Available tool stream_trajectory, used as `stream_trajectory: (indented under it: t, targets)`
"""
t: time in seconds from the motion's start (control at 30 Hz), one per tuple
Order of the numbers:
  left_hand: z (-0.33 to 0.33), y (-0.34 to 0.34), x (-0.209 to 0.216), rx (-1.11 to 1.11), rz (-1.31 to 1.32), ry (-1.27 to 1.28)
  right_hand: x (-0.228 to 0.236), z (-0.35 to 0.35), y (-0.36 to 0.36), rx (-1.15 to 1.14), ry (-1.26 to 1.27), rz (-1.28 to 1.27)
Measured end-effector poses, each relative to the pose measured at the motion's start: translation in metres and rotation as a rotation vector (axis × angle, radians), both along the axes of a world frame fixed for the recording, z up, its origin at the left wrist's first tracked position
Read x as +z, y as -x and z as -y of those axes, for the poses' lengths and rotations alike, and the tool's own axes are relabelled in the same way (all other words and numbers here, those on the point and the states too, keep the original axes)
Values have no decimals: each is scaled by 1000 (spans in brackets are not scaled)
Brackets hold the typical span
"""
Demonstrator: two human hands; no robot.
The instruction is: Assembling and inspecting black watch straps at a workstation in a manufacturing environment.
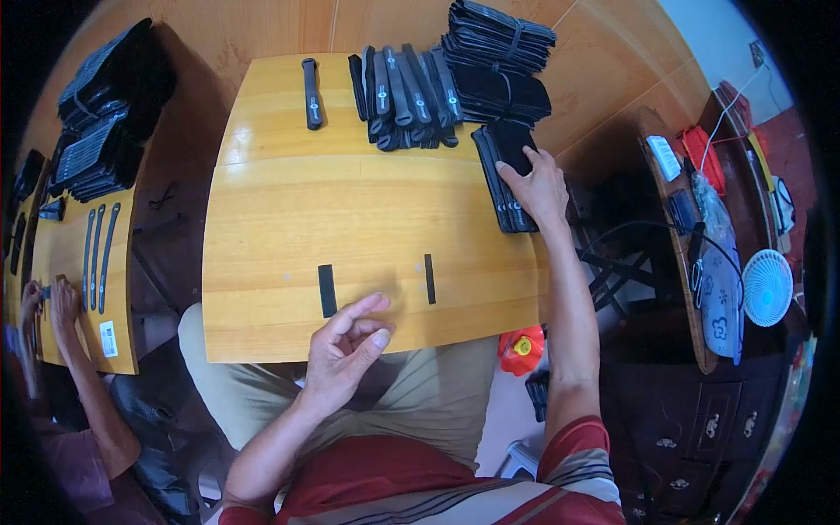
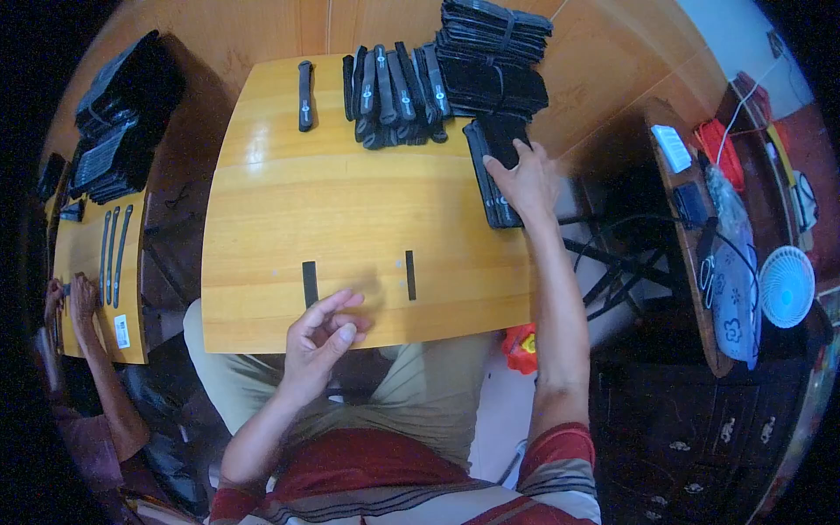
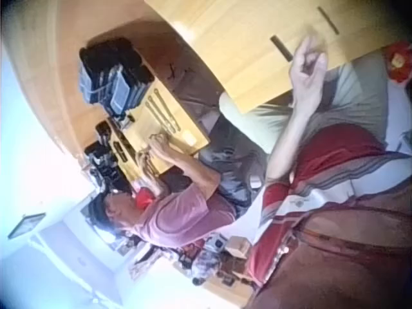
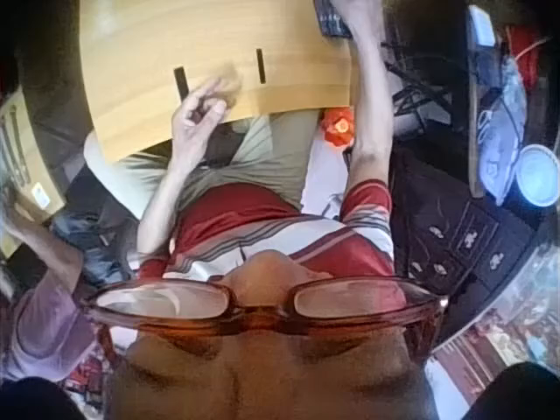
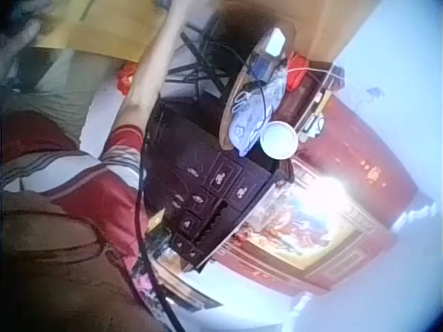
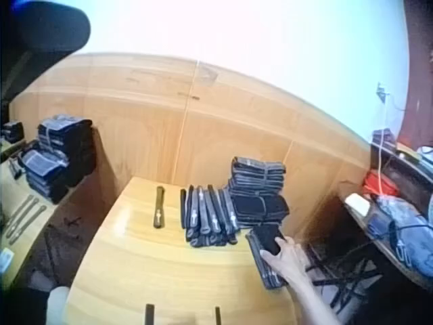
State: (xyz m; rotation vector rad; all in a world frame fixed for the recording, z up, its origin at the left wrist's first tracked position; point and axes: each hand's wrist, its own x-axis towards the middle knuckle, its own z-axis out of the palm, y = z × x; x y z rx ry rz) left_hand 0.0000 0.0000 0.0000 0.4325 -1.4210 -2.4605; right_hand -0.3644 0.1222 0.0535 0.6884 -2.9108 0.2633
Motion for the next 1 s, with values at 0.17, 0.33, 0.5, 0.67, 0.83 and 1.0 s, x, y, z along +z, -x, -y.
stream_trajectory:
  t: [0.17,0.33,0.5,0.67,0.83,1.0]
  targets:
    - [4,8,-4,-19,-25,22,-15,2,5,-10,-8,-27]
    - [-2,6,-10,-11,-3,78,-27,-2,7,37,-54,-13]
    - [-6,4,-9,-31,12,161,-30,-3,7,68,-99,-1]
    - [-3,1,1,-42,-15,241,-29,-2,9,85,-97,-22]
    - [5,-12,16,-10,-8,297,-11,-3,0,85,-15,29]
    - [17,-24,10,58,-43,300,14,11,-23,-3,26,-273]
